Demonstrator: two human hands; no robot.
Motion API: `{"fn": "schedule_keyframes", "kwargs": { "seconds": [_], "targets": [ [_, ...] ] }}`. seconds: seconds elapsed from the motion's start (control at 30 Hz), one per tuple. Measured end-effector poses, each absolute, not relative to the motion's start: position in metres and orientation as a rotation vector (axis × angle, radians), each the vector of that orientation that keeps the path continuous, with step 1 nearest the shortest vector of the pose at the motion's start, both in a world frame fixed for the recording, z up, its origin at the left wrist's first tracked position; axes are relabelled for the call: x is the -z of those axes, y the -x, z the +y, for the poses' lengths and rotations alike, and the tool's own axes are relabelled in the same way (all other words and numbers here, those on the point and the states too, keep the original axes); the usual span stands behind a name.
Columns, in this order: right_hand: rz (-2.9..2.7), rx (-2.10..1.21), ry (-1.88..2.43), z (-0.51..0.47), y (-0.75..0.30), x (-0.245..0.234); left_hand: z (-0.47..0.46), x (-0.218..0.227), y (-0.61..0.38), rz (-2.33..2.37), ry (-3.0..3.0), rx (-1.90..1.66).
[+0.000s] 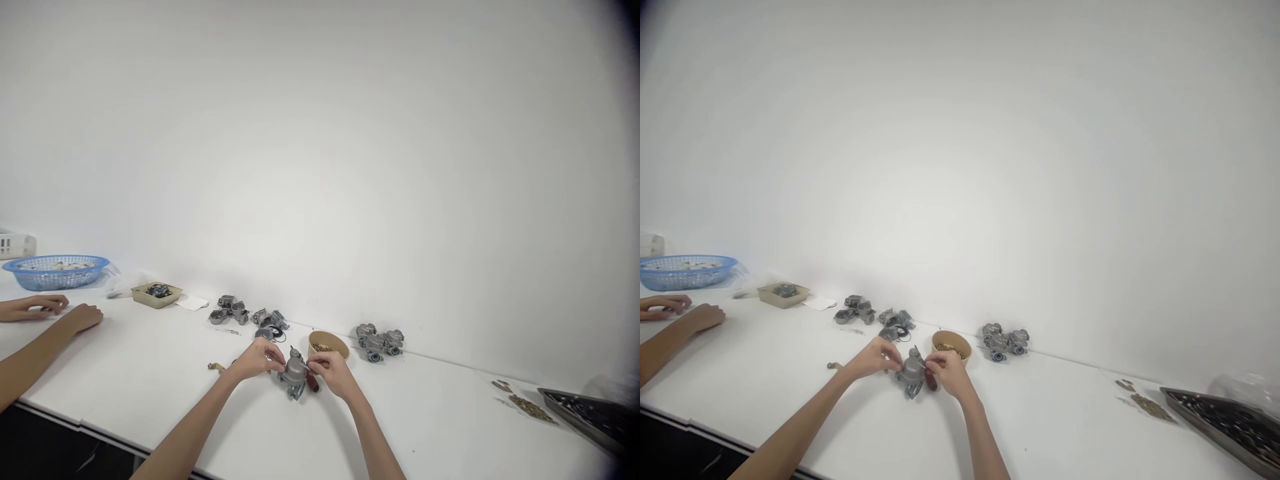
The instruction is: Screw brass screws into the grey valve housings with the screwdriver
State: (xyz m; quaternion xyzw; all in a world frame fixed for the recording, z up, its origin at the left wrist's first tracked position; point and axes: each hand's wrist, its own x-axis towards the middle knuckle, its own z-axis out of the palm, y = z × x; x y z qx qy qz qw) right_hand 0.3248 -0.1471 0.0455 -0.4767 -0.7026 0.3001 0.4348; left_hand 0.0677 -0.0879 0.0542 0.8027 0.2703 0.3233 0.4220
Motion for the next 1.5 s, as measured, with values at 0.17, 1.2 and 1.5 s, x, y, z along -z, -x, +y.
{"fn": "schedule_keyframes", "kwargs": {
  "seconds": [0.17,1.2,1.5],
  "targets": [
    [-1.768,-0.764,1.182,-0.147,-0.323,-0.044,-0.087,-0.053,-0.068,0.668,-2.01,-0.797],
    [-1.476,-0.831,1.29,-0.127,-0.305,-0.022,-0.088,-0.05,-0.069,0.577,-2.094,-0.807],
    [-1.551,-0.942,1.341,-0.142,-0.311,-0.034,-0.087,-0.05,-0.066,0.609,-2.268,-0.92]
  ]
}}
